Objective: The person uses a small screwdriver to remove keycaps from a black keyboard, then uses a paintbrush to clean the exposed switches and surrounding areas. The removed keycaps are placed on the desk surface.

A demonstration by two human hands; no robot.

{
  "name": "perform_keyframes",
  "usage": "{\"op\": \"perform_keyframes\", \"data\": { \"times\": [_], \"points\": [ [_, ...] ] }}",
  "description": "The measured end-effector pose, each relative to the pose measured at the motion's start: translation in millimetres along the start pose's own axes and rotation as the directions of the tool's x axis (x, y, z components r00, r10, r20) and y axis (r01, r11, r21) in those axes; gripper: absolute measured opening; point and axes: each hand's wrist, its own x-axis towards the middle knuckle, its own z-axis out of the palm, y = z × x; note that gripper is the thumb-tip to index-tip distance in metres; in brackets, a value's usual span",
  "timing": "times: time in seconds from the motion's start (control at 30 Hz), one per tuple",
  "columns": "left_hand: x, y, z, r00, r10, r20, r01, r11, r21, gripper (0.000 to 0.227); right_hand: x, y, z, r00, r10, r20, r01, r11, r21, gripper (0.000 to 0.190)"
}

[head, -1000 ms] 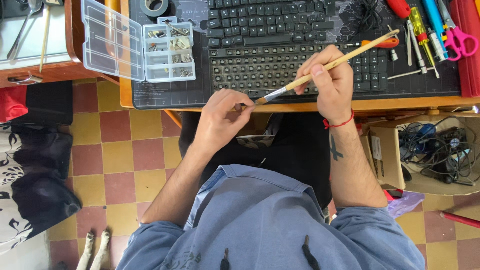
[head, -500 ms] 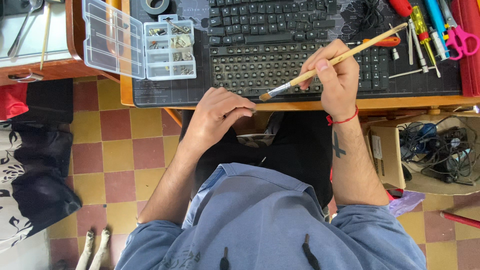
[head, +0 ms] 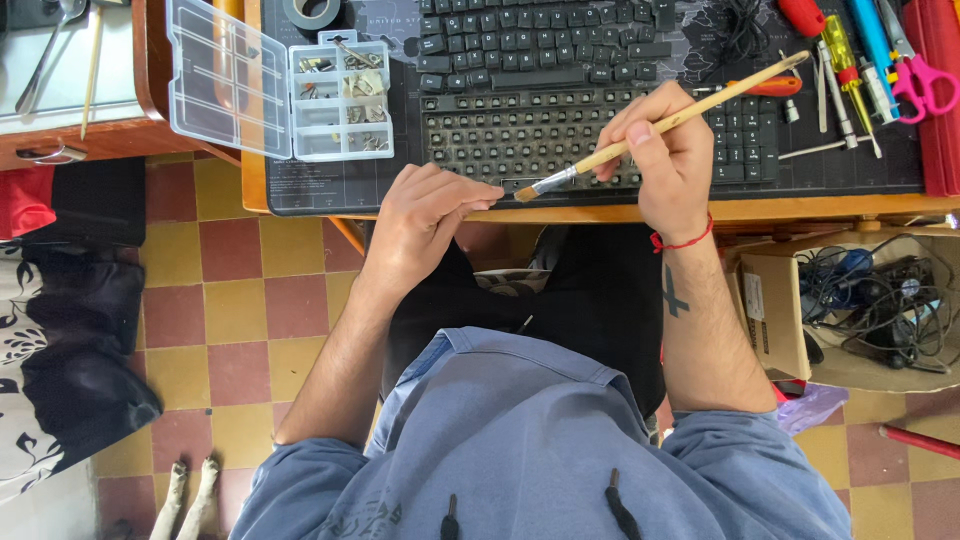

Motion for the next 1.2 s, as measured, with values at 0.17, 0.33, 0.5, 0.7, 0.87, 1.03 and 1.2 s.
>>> {"op": "perform_keyframes", "data": {
  "times": [0.17, 0.33, 0.5, 0.7, 0.87, 1.03, 1.2],
  "points": [
    [0, -11, 3, 0.998, 0.019, -0.063, -0.013, 0.996, 0.091, 0.008, 4, 0, 2, 1.000, 0.018, 0.012, -0.018, 0.999, -0.038, 0.022],
    [1, -33, -3, 0.982, 0.016, -0.187, -0.001, 0.997, 0.078, 0.008, 13, 2, 11, 0.998, 0.016, 0.056, -0.008, 0.990, -0.142, 0.013],
    [0, -48, -6, 0.928, -0.094, -0.361, 0.148, 0.981, 0.126, 0.021, 27, -6, 32, 0.990, 0.135, 0.034, -0.121, 0.955, -0.270, 0.013],
    [4, -59, 4, 0.923, -0.100, -0.372, 0.178, 0.968, 0.179, 0.007, 48, -2, 47, 0.989, 0.060, 0.132, -0.008, 0.930, -0.368, 0.014],
    [3, -64, 8, 0.916, -0.097, -0.390, 0.192, 0.959, 0.211, 0.006, 63, 5, 56, 0.984, 0.030, 0.175, 0.044, 0.913, -0.406, 0.015],
    [1, -65, 10, 0.904, -0.106, -0.414, 0.220, 0.946, 0.237, 0.009, 75, 9, 64, 0.970, 0.025, 0.240, 0.077, 0.911, -0.405, 0.019],
    [1, -65, 11, 0.894, -0.123, -0.430, 0.254, 0.931, 0.262, 0.020, 80, 8, 72, 0.954, -0.001, 0.300, 0.138, 0.889, -0.436, 0.026]
  ]
}}
